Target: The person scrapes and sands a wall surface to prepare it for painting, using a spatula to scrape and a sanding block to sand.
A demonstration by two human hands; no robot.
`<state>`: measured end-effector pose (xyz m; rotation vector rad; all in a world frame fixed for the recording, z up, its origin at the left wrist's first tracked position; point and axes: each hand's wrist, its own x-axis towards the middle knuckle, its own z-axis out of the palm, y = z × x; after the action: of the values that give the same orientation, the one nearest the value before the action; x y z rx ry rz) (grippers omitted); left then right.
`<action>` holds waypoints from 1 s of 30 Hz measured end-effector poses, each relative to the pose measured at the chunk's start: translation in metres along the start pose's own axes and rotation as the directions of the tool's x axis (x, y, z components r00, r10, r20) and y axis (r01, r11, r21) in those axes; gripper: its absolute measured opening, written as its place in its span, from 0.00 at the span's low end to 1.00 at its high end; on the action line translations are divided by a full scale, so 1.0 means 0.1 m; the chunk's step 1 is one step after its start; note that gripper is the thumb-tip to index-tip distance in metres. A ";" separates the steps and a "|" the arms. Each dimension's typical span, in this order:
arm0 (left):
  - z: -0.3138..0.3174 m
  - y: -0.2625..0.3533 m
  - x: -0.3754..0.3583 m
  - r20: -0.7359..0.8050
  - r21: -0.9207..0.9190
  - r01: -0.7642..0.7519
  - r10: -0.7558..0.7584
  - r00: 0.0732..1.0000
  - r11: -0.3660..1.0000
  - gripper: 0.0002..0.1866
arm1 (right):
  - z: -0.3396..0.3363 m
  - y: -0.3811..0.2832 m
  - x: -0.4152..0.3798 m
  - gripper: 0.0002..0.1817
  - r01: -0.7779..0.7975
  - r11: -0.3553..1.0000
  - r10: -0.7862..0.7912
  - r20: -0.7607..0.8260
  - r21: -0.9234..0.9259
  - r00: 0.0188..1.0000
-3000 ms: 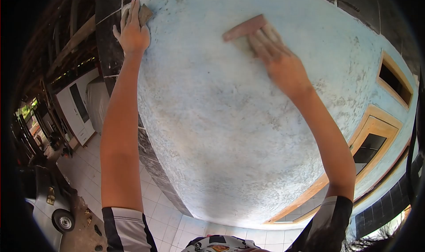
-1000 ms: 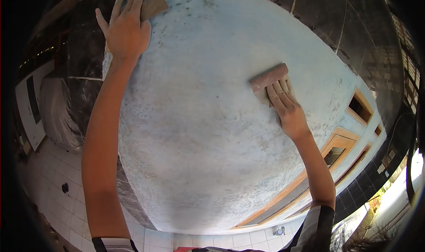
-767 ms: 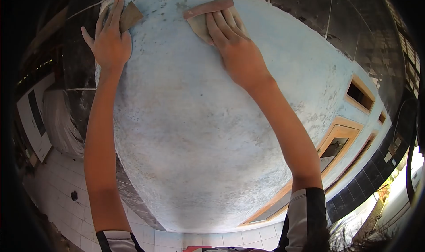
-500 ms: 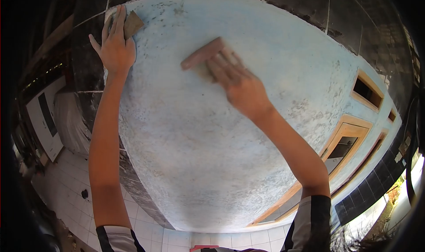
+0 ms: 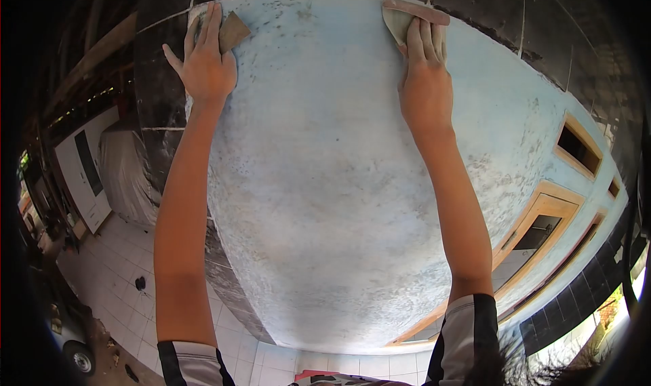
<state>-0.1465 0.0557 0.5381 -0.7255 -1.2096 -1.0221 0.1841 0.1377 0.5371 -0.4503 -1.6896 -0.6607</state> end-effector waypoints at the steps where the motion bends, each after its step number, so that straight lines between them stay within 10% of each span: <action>1: -0.01 0.00 0.00 0.001 -0.001 0.001 -0.001 1.000 1.000 0.47 | 0.08 -0.06 -0.03 0.30 0.101 0.976 -0.115 -0.065 -0.194 0.991; 2: -0.03 0.00 0.00 0.012 0.008 0.007 -0.007 1.000 1.000 0.47 | 0.17 -0.13 -0.04 0.31 0.178 0.904 -0.239 -0.116 -0.389 0.964; 5: -0.05 0.02 0.02 0.010 -0.011 0.019 -0.019 1.000 1.000 0.47 | 0.42 -0.54 -0.71 0.28 0.542 0.832 -0.527 0.137 -0.115 0.839; 8: -0.04 0.02 0.02 0.003 -0.009 0.011 -0.010 1.000 1.000 0.47 | 0.34 -0.31 -0.49 0.29 0.521 0.853 -0.520 0.100 0.014 0.848; 12: -0.03 0.01 0.00 0.000 -0.018 0.008 -0.008 1.000 1.000 0.47 | 0.07 -0.09 0.00 0.29 0.085 0.996 -0.085 0.009 -0.021 0.996; 14: -0.01 0.00 0.02 -0.009 -0.009 0.007 -0.007 1.000 1.000 0.46 | 0.15 -0.22 -0.16 0.29 0.283 0.922 -0.295 -0.008 -0.266 0.955; 17: -0.01 0.01 0.02 -0.022 -0.015 0.020 -0.020 1.000 1.000 0.46 | 0.37 -0.52 -0.82 0.27 0.621 0.782 -0.614 0.245 0.054 0.751; 24: -0.02 0.01 0.00 -0.030 -0.027 0.014 -0.015 0.999 1.000 0.45 | 0.26 -0.42 0.04 0.25 0.223 0.973 -0.227 -0.069 -0.056 0.972; 26: -0.02 0.01 0.02 -0.042 -0.021 0.008 -0.009 0.999 1.000 0.45 | 0.38 -0.67 -0.13 0.25 0.347 0.900 -0.363 -0.014 -0.264 0.932; 30: -0.05 0.03 0.01 -0.046 -0.037 0.011 -0.013 0.999 0.999 0.45 | 0.70 -0.72 -0.61 0.24 0.695 0.719 -0.691 0.140 0.032 0.709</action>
<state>-0.1418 0.0525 0.5380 -0.7200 -1.1597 -1.0677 0.1000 0.1306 0.4556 0.1690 -1.9929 -1.2210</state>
